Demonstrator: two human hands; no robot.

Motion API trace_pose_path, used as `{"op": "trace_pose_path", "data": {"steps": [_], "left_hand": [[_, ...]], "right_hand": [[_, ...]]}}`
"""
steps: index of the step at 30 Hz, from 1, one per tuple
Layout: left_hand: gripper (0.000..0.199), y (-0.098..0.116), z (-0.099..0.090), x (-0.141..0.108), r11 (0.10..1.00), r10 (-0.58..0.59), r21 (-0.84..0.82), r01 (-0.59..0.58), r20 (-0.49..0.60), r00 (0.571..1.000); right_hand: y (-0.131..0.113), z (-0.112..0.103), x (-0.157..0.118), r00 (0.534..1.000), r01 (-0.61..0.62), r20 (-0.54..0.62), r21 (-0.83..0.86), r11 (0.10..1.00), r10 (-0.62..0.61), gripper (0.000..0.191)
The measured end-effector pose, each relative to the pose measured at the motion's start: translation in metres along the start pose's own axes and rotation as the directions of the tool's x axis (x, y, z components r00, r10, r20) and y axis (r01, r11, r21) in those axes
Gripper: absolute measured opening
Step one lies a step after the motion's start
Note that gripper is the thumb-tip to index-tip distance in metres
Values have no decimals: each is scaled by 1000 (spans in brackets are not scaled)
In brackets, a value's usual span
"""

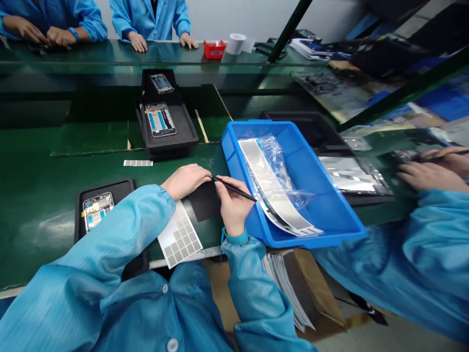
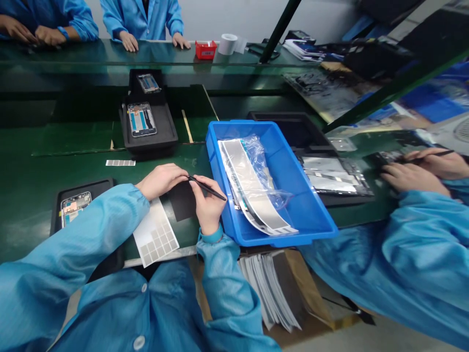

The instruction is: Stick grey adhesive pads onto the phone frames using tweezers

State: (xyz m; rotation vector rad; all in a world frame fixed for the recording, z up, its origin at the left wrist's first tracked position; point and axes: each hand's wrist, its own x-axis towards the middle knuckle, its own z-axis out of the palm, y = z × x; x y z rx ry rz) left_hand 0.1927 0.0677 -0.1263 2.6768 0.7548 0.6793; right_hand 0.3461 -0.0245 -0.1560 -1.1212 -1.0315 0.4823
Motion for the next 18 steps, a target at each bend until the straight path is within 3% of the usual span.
{"op": "trace_pose_path", "data": {"steps": [14,18], "left_hand": [[31,-2,-1,-3,996,39,73,-42,39,998],[29,0,-4,-2,992,24,118,-34,88,996]], "right_hand": [[-2,3,-1,999,-45,-31,-110,993,42,18],[-4,5,-1,998,8,-55,-151,989,-17,16]]}}
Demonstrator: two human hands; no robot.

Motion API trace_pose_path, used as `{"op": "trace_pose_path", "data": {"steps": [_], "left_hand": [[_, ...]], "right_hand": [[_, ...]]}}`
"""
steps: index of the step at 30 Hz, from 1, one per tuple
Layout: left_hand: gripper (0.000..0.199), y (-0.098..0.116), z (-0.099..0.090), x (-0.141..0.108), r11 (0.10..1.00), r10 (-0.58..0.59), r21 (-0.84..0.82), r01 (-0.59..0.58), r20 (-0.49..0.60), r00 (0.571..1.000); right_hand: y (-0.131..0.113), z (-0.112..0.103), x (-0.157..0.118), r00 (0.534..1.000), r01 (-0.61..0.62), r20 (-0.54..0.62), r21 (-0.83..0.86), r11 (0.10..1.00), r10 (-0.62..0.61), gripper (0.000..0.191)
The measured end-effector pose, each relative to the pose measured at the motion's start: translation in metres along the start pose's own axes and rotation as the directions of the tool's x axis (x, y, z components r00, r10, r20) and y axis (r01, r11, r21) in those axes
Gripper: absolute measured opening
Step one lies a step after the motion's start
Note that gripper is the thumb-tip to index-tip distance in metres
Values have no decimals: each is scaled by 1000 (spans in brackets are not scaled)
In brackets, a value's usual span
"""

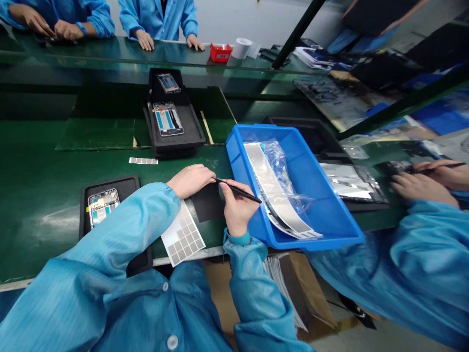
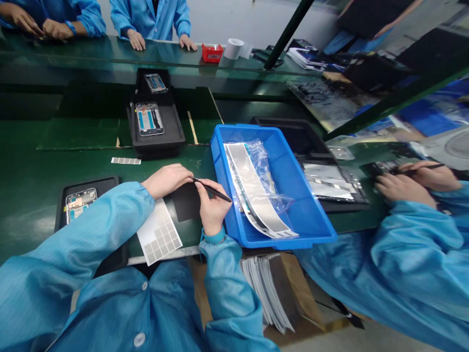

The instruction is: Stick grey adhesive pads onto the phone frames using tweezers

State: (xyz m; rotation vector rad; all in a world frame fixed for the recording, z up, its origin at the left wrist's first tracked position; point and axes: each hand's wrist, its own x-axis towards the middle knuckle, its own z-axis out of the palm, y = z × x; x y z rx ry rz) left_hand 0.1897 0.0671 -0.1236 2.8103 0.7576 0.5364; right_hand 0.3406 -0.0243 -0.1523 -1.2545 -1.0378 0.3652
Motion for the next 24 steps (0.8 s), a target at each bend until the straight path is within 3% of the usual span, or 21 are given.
{"op": "trace_pose_path", "data": {"steps": [6,8,10,12,14,17,20,22,24], "left_hand": [[27,1,-3,6,996,-69,64,67,31,997],[34,-1,-19,3,990,-115,81,114,7,993],[38,-6,-49,-11,981,-166,103,167,-12,986],[34,-15,-88,-41,966,-226,123,226,-19,974],[31,-22,-126,-85,941,-312,123,315,-38,949],[24,-25,-157,-164,857,-490,125,500,-105,865],[23,-17,-147,-233,782,-604,65,620,-164,780],[24,-10,-124,-264,754,-642,1,657,-215,736],[25,-3,-101,-283,740,-657,-50,671,-265,705]], "right_hand": [[-15,4,9,997,-24,-80,-64,998,19,23],[-24,9,11,994,-83,-76,-55,995,79,25],[-36,18,7,989,-149,-20,-24,989,148,27],[-50,35,-4,972,-215,101,6,977,213,26],[-65,59,-22,924,-291,266,18,957,276,24],[-85,101,-53,766,-447,517,-1,895,383,23],[-94,143,-81,597,-544,672,-61,837,437,25],[-91,165,-93,557,-522,713,-98,847,426,25],[-85,181,-100,567,-460,720,-126,879,400,23]]}}
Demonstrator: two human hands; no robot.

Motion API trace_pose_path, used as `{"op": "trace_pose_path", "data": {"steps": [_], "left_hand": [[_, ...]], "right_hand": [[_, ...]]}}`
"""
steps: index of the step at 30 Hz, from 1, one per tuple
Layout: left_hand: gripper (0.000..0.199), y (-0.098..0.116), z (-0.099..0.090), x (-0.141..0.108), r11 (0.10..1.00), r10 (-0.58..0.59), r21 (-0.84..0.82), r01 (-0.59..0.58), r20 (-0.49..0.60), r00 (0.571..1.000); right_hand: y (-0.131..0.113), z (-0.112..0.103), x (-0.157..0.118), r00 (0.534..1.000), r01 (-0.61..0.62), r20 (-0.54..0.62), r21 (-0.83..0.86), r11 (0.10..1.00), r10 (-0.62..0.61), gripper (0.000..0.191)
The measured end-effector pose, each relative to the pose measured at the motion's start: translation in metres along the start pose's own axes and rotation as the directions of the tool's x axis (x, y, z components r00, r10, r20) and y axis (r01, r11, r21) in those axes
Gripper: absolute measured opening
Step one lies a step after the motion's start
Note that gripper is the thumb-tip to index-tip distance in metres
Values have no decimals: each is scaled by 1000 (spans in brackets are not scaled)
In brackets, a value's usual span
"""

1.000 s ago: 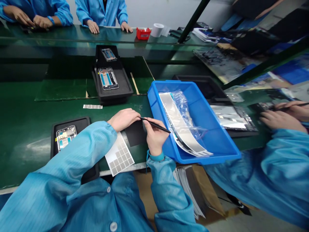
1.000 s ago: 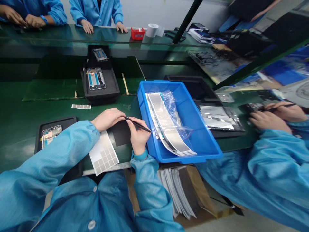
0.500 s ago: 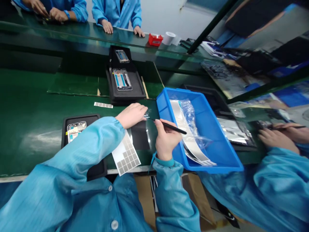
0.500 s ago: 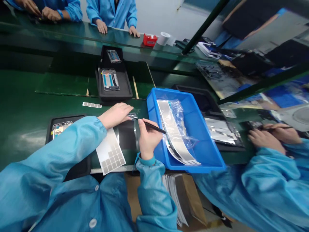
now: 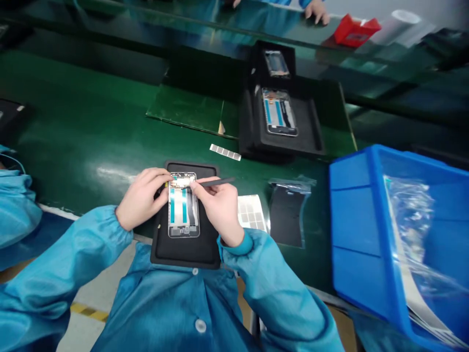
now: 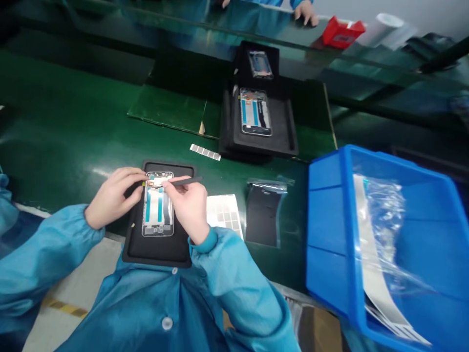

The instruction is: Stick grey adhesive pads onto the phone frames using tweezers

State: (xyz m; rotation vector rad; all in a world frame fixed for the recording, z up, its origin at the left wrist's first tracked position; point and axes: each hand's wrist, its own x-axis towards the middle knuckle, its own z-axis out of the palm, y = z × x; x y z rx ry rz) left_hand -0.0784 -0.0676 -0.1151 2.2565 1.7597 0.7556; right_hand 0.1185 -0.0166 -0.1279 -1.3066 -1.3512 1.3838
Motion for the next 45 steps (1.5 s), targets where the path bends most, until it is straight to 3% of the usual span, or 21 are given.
{"op": "trace_pose_path", "data": {"steps": [3,7,45], "left_hand": [[30,-5,19,-17,1000,-6,-28,5,-24,1000],[34,-8,28,-21,1000,16,-19,-16,-4,1000],[34,-7,27,-20,1000,20,8,-20,22,1000]], "right_hand": [[7,10,9,999,42,-11,-92,995,-43,20],[10,15,9,998,58,-25,-129,990,-62,18],[11,17,5,994,99,-30,-224,970,-108,18]]}}
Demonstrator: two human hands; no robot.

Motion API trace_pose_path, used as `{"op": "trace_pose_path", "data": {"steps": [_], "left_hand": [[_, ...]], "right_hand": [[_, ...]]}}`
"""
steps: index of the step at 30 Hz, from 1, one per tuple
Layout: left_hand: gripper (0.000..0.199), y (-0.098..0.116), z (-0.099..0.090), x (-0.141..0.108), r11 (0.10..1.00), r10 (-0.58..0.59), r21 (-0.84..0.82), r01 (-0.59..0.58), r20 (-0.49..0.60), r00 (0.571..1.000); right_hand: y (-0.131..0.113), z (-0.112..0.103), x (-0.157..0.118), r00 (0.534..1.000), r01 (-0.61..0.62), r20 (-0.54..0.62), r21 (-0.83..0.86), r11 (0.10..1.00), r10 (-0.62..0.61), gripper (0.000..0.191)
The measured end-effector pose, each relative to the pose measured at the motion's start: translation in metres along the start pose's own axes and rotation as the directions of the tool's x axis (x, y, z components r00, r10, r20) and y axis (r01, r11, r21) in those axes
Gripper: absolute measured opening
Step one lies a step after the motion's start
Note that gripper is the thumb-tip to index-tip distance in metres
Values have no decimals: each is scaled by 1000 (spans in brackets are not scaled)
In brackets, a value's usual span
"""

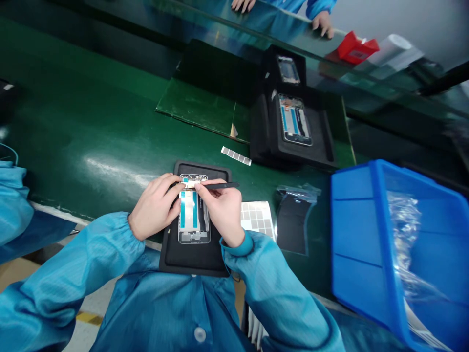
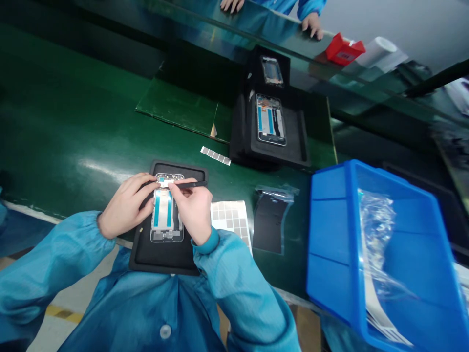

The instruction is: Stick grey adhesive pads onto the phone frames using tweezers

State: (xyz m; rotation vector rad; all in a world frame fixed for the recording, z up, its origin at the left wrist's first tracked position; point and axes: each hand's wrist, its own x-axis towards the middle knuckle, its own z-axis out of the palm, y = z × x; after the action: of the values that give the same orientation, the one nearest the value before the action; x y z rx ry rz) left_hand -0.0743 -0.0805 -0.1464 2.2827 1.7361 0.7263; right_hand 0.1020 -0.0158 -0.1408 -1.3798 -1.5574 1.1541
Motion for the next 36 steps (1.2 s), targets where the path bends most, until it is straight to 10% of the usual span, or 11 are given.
{"op": "trace_pose_path", "data": {"steps": [12,19,26,36], "left_hand": [[36,5,-7,2,977,105,180,-115,64,992],[37,15,-19,9,933,155,296,-204,182,971],[48,16,-15,-16,898,-315,316,306,-25,949],[34,9,-23,-5,835,-490,340,432,102,866]], "right_hand": [[0,-2,0,1000,18,24,-37,999,-17,18],[-12,-24,-14,987,8,-160,55,998,1,17],[11,-56,-65,946,-111,-290,119,987,142,21],[3,-43,-69,981,-69,-153,284,956,117,15]]}}
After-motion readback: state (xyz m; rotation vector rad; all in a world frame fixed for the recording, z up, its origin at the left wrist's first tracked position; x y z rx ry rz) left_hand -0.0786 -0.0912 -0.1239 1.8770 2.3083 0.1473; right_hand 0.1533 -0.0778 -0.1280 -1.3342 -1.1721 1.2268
